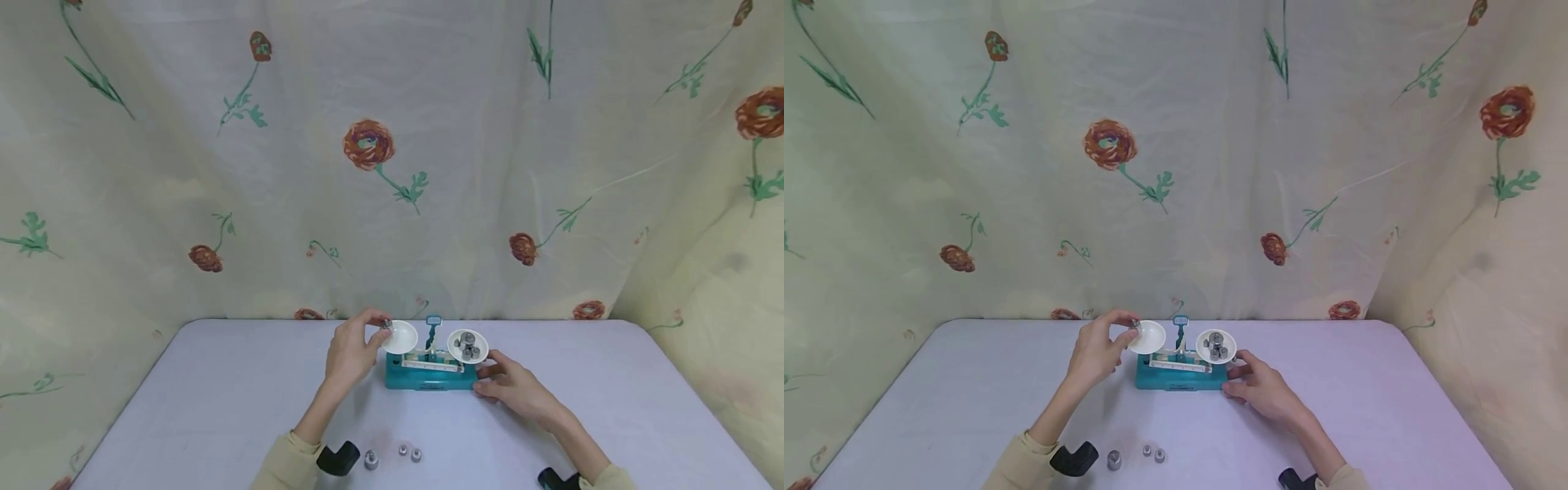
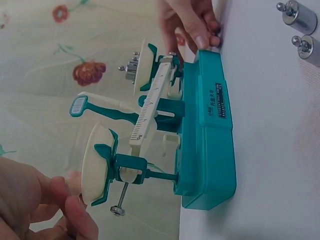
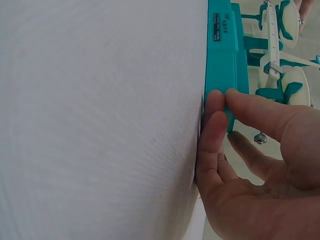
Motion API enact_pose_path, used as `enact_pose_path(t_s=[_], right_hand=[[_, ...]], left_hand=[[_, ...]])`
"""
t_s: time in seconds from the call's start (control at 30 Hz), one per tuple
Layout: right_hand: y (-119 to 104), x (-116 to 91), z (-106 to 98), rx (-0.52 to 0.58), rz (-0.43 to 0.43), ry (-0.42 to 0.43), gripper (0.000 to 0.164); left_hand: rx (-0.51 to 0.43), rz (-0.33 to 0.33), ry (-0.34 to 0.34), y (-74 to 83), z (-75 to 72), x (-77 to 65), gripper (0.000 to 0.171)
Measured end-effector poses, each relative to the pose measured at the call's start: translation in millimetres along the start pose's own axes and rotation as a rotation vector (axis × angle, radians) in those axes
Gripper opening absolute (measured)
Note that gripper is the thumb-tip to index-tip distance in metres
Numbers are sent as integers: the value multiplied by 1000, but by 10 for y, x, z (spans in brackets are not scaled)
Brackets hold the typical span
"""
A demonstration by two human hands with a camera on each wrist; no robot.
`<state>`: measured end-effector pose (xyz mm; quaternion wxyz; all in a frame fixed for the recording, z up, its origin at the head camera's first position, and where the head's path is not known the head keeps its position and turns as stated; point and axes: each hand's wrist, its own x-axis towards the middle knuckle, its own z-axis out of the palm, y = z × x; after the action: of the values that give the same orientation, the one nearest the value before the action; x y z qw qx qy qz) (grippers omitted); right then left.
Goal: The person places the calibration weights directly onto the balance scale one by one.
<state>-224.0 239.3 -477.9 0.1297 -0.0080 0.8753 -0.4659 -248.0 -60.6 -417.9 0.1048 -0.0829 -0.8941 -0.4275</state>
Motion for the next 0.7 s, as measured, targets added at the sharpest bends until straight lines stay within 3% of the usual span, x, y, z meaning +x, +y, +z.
enact_pose_path(t_s=[0.7], right_hand=[[14, -6, -7, 4, -9, -4, 74]], left_hand=[[43, 31, 13, 14, 74, 26, 22]])
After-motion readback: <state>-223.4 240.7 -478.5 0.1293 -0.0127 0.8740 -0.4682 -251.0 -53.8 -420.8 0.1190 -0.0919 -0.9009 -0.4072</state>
